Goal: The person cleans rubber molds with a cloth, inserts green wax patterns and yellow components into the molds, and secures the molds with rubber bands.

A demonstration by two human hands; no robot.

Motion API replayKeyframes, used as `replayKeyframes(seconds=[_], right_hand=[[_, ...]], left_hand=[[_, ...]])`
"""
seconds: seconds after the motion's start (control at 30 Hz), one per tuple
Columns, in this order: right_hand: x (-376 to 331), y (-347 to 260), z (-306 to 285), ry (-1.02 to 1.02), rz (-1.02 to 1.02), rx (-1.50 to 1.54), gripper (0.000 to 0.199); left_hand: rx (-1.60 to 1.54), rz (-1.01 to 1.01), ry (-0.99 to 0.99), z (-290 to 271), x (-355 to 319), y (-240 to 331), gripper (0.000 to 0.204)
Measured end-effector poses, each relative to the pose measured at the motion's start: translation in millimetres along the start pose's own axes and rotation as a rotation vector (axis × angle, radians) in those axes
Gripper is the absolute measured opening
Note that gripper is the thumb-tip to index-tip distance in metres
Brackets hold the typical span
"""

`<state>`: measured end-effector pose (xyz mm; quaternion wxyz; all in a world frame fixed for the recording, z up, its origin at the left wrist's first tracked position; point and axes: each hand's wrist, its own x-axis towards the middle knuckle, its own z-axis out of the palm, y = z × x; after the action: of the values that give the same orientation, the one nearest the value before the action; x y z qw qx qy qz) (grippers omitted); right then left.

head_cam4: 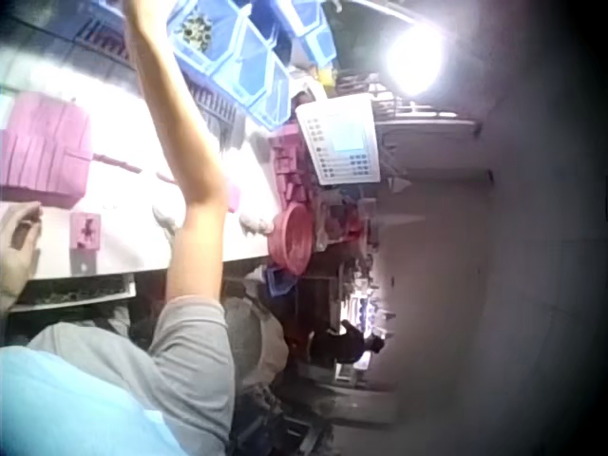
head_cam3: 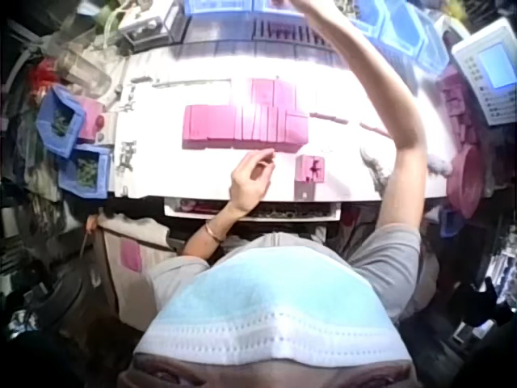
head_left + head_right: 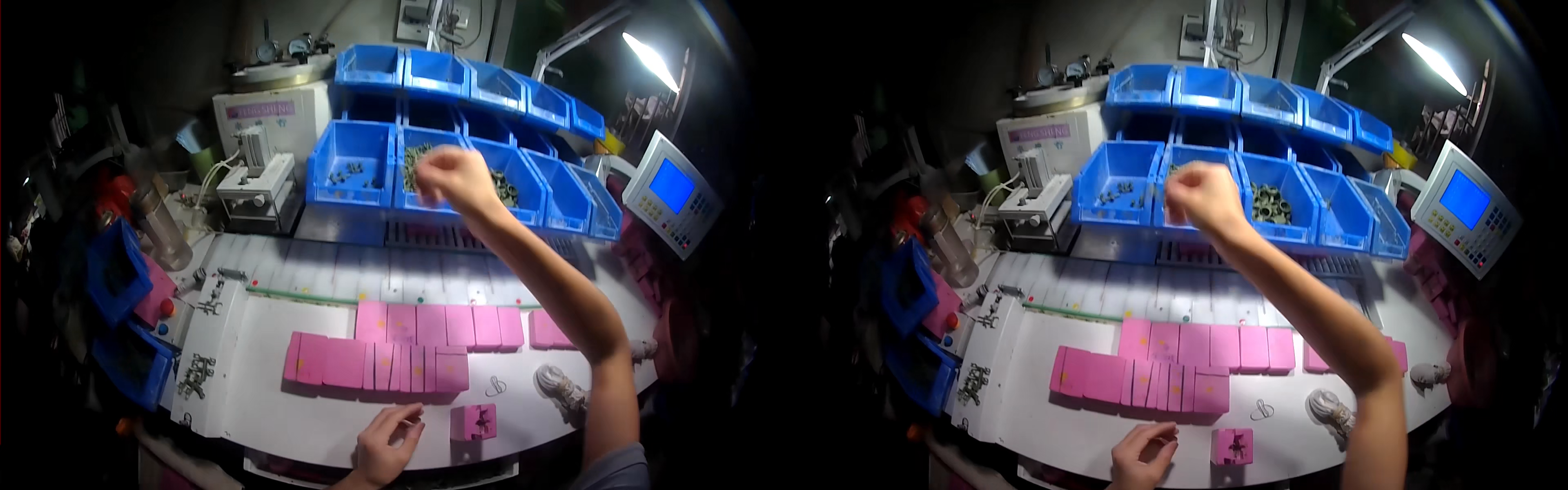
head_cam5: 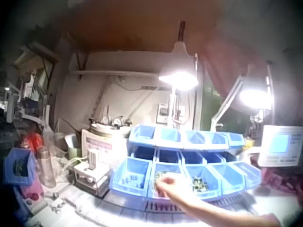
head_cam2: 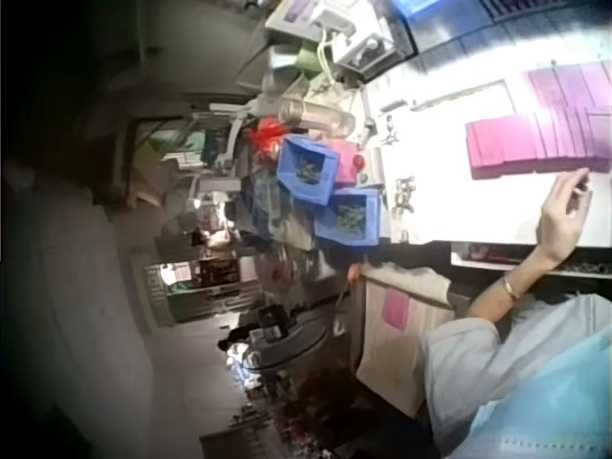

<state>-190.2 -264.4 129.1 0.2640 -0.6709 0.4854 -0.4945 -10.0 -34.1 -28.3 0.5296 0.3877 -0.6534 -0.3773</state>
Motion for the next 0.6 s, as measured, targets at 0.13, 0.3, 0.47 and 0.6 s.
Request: replayKeyframes(seconds=[0.13, 0.3, 0.47, 0.6], right_hand=[[79.4, 28.0, 9.7, 0.217, -0.007, 0.192, 0.044], [-9.4, 35.4, 21.8, 0.134, -0.325, -0.146, 0.023], [-165.5, -6.3, -16.4, -0.117, -0.317, -0.369, 0.023], [-247.8, -23.9, -42.6, -0.222, -0.118, -0.354, 0.021]], left_hand=[[-0.036, -0.042, -0.078, -0.4, -3.6, -3.4, 0.024], [-0.065, -0.122, -0.108, -11.3, -7.7, 0.3, 0.025], [0.152, 0.058, -0.354, 12.3, -5.8, -7.2, 0.062], [0.09, 0.104, -0.551, 41.7, -0.6, -12.4, 0.078]])
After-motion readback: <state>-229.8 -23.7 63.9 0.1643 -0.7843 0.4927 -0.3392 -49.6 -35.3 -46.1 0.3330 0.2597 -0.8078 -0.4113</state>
